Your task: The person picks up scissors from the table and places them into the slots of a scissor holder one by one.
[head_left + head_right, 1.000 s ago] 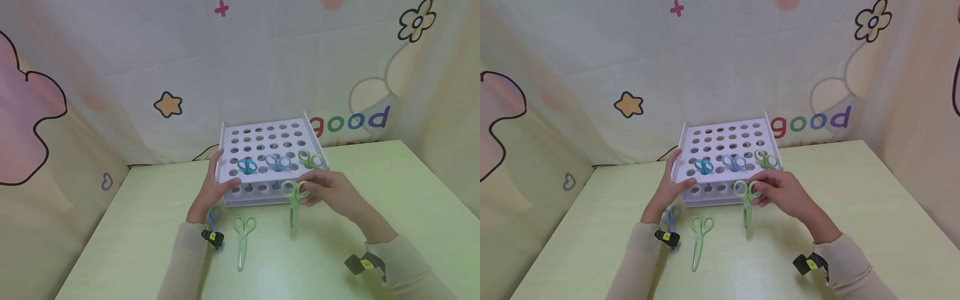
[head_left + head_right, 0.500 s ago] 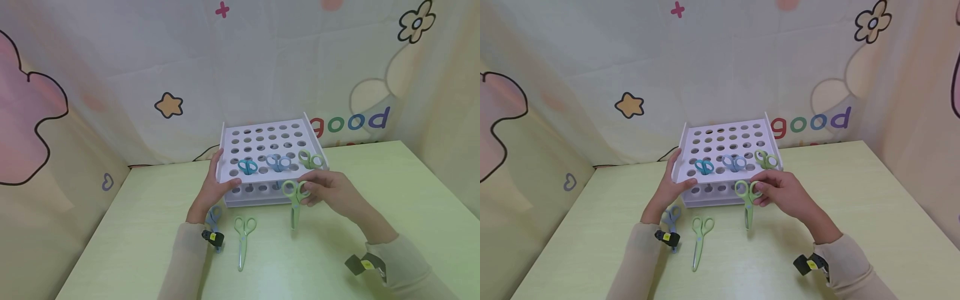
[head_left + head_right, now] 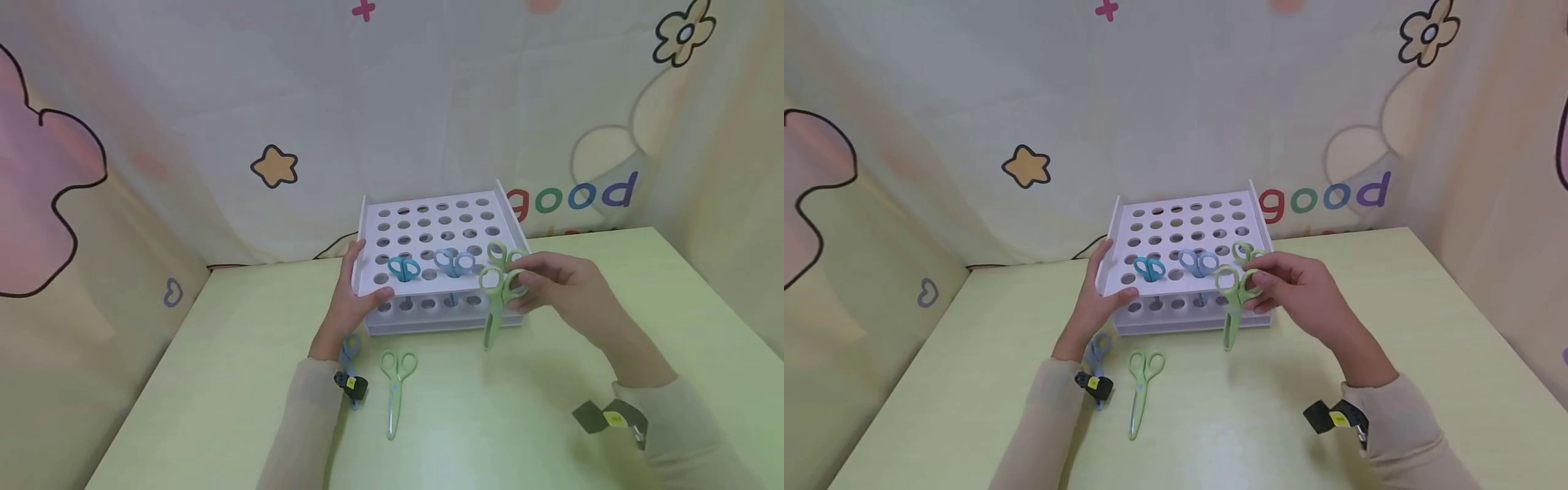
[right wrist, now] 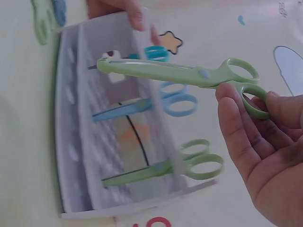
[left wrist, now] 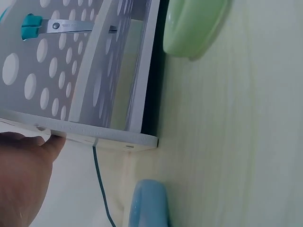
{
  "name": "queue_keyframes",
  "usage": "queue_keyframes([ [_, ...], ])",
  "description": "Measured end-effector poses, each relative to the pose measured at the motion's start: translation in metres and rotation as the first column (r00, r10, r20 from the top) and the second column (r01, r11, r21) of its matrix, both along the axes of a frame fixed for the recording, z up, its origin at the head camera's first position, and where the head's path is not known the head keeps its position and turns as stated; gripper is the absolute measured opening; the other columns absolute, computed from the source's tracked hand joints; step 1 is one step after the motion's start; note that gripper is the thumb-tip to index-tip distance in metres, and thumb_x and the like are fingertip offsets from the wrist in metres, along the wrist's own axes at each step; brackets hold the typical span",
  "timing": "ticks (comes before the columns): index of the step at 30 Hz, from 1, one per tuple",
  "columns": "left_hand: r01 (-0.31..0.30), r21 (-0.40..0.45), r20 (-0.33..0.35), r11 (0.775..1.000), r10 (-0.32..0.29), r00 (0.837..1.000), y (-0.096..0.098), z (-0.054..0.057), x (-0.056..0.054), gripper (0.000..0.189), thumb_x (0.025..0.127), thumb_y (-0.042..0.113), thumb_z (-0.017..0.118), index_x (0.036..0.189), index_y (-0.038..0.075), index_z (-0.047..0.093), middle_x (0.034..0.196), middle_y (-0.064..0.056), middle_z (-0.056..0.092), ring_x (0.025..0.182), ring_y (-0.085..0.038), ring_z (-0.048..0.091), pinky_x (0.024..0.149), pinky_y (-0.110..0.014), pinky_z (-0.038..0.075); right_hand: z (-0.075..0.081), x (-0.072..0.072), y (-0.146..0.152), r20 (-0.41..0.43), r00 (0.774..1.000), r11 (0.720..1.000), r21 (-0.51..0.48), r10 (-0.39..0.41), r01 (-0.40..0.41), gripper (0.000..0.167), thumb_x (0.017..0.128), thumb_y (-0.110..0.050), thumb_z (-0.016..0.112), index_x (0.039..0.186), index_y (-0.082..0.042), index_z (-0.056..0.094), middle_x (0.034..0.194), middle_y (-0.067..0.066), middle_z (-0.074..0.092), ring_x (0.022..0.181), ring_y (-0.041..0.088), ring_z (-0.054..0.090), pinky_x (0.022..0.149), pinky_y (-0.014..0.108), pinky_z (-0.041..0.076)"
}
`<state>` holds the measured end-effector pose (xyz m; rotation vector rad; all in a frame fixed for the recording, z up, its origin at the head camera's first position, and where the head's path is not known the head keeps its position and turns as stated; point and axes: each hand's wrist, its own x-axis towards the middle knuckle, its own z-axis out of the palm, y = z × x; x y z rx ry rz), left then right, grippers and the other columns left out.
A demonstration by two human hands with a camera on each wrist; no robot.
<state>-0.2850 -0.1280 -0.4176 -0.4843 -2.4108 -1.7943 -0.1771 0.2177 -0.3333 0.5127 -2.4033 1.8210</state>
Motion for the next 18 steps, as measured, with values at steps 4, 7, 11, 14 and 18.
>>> queue_keyframes([
  [4,-0.010,-0.012,0.005,1.000,0.010,1.000,0.000,0.002,0.001,0.095,0.080,0.036,0.083,0.158,0.039,0.027,0.170,0.001,0.004,0.147,-0.031,0.024,0.111,-0.055,0.032,0.017,-0.002,0.009,-0.047,0.998,0.994,-0.107,-0.035,0.030,0.023,0.102,-0.004,0.060,0.121,0.006,0.065,0.100,0.007,0.072,0.077,0.023,0.073,0.076,0.031,0.057],
  [7,-0.012,-0.019,0.014,1.000,0.012,1.000,-0.001,0.004,0.001,0.095,0.081,0.036,0.082,0.158,0.041,0.026,0.170,0.002,0.004,0.146,-0.032,0.026,0.110,-0.054,0.033,0.032,-0.006,0.015,-0.095,0.995,0.983,-0.185,-0.033,0.015,0.022,0.101,-0.003,0.061,0.120,0.004,0.068,0.099,0.008,0.073,0.075,0.023,0.073,0.073,0.032,0.057],
  [11,0.005,-0.016,0.013,1.000,-0.005,1.000,-0.002,0.006,0.001,0.097,0.081,0.035,0.082,0.158,0.040,0.025,0.170,0.001,0.002,0.147,-0.032,0.024,0.110,-0.055,0.032,0.054,-0.013,0.020,-0.170,0.985,0.967,-0.256,-0.042,-0.003,0.020,0.100,-0.001,0.061,0.118,0.005,0.068,0.097,0.010,0.073,0.073,0.021,0.073,0.071,0.031,0.057],
  [14,0.008,-0.023,0.015,1.000,-0.007,1.000,-0.002,0.007,0.002,0.098,0.080,0.037,0.083,0.159,0.040,0.025,0.170,0.002,0.002,0.149,-0.032,0.021,0.111,-0.056,0.030,0.068,-0.020,0.022,-0.206,0.975,0.934,-0.358,-0.082,0.003,0.019,0.098,0.001,0.063,0.115,0.008,0.068,0.094,0.012,0.073,0.071,0.021,0.074,0.069,0.031,0.057],
  [18,0.005,-0.044,0.028,0.999,-0.004,1.000,-0.003,0.008,0.003,0.099,0.080,0.038,0.084,0.159,0.040,0.023,0.169,0.009,0.001,0.150,-0.031,0.018,0.112,-0.057,0.029,0.079,-0.030,0.021,-0.255,0.957,0.873,-0.488,-0.137,-0.006,0.019,0.095,0.006,0.064,0.113,0.013,0.067,0.090,0.015,0.073,0.069,0.023,0.074,0.067,0.033,0.057],
])
